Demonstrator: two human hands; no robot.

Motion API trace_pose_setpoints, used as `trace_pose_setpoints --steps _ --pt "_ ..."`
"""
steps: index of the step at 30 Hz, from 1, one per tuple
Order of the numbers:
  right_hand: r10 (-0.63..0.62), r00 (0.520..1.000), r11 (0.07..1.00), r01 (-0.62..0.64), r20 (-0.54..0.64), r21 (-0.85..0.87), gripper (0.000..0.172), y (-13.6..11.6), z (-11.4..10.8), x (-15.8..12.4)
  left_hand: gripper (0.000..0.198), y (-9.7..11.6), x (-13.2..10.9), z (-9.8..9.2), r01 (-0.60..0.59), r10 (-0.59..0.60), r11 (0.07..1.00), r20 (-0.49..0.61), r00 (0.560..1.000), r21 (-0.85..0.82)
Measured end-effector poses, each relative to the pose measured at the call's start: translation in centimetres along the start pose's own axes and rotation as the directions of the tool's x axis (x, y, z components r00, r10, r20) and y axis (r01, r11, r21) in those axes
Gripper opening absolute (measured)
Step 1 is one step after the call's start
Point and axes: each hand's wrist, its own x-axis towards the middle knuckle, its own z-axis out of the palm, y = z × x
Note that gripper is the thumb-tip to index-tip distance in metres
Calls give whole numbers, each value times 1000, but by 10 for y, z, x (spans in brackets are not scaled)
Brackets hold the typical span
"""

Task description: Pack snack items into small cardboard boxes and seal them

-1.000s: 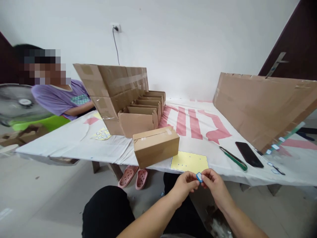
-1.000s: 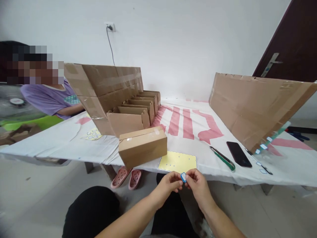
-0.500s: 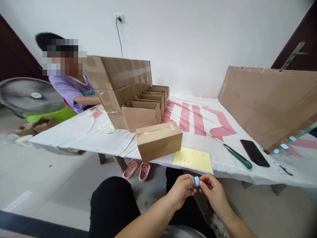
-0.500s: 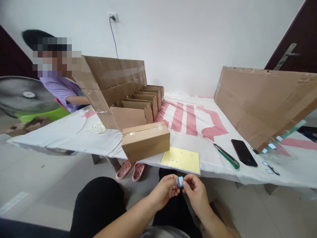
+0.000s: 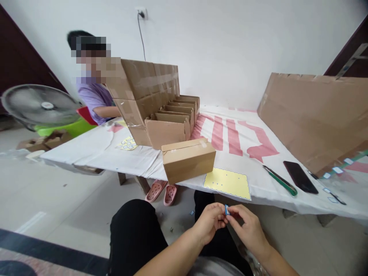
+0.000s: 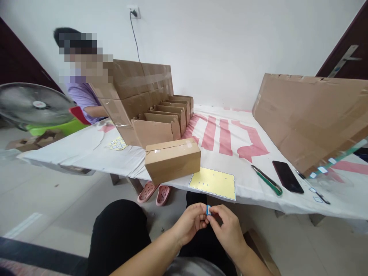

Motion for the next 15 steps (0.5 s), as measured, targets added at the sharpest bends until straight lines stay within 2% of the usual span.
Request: trace_pose_setpoints --steps 3,7,15 --pt "23 1000 1000 -23 -2 -6 11 -2 1 0 23 -2 -2 -2 -65 65 998 23 998 -7" --pt "30 1000 1000 -30 5 -8 13 -2 3 -1 19 -5 -2 -5 -143 145 985 -15 989 98" --pt "0 999 1000 -1 41 21 13 0 5 -3 15 -8 1 -8 -186 201 960 -51 978 208"
